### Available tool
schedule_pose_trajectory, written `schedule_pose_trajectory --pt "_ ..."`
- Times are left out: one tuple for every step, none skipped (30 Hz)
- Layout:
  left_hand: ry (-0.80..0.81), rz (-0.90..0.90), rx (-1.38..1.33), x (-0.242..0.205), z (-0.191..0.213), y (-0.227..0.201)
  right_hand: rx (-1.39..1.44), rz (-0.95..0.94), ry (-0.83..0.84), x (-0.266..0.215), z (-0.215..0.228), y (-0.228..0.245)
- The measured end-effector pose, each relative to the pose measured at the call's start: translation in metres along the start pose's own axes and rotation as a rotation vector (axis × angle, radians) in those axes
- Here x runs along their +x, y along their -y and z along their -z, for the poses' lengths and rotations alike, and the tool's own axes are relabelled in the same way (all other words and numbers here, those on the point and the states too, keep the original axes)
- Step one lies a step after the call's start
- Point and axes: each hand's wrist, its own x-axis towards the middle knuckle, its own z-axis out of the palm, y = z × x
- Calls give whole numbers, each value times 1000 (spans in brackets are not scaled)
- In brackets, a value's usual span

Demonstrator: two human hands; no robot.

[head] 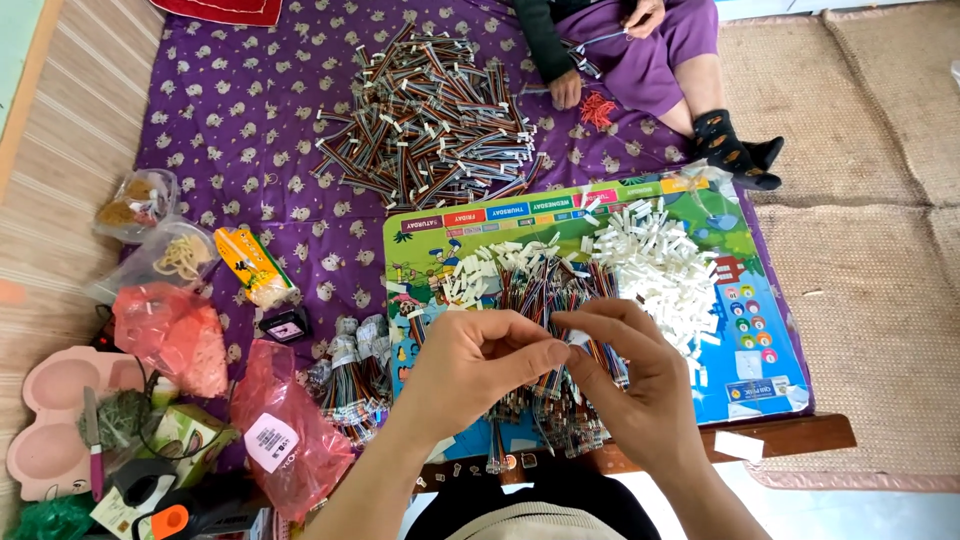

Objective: Bundling small groups of multi-colored wires using white adhesive labels

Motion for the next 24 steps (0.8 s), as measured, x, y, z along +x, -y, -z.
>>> schedule_pose_trajectory --pt "-1 -22 -40 -1 -2 0 17 20 -21 -1 -1 2" --pt "-1 -21 -40 -2 -4 3 17 19 -20 -2 -3 -4" --pt "-20 -62 -60 -3 -7 5 67 78 -97 -3 -6 -10" --pt "-38 -103 -79 -3 -10 7 117 138 -173 -4 -8 -15" --pt "-39 -103 -79 -3 -12 10 117 138 -173 -6 -8 -17" --pt "-81 -158 -18 -2 -13 12 274 0 -121 -7 -8 -20" --pt "-122 -211 43 -2 -15 15 428 -142 -70 -10 -8 -22" --pt "-122 -210 43 -3 -14 13 428 -143 -70 -9 -7 -20" --pt "-128 -252 50 -4 -15 12 487 -225 -80 -8 -6 -19" --pt "-133 -293 58 -4 -15 10 545 -307 -92 -6 -5 -17" --pt "-135 -292 58 -5 -15 11 546 -308 -90 -6 -3 -26" --pt "-126 -360 87 -5 -16 12 689 -321 -67 -5 -1 -35" --pt "-117 -428 116 -6 -16 13 833 -334 -44 -4 1 -43" --pt "-119 -426 117 -8 -16 13 834 -335 -42 -4 1 -45" --pt "-108 -456 143 -9 -17 13 761 -330 -35 -3 2 -46" --pt "-96 -486 170 -10 -17 13 688 -325 -28 -2 3 -48" --pt "-94 -485 169 -10 -17 12 688 -326 -29 -2 5 -47" --pt "-76 -489 182 -11 -16 12 682 -307 4 -1 7 -47" --pt "-59 -492 195 -12 -15 12 676 -287 38 -1 9 -47" --pt "-58 -491 195 -11 -15 11 676 -288 38 -1 11 -45" --pt "-30 -487 183 -12 -14 11 647 -272 75 0 13 -43" --pt "-1 -484 171 -12 -13 10 619 -255 112 1 15 -41" --pt "-3 -483 172 -13 -12 10 619 -255 113 1 16 -40" --pt "18 -474 171 -13 -11 10 593 -252 140 1 17 -40"
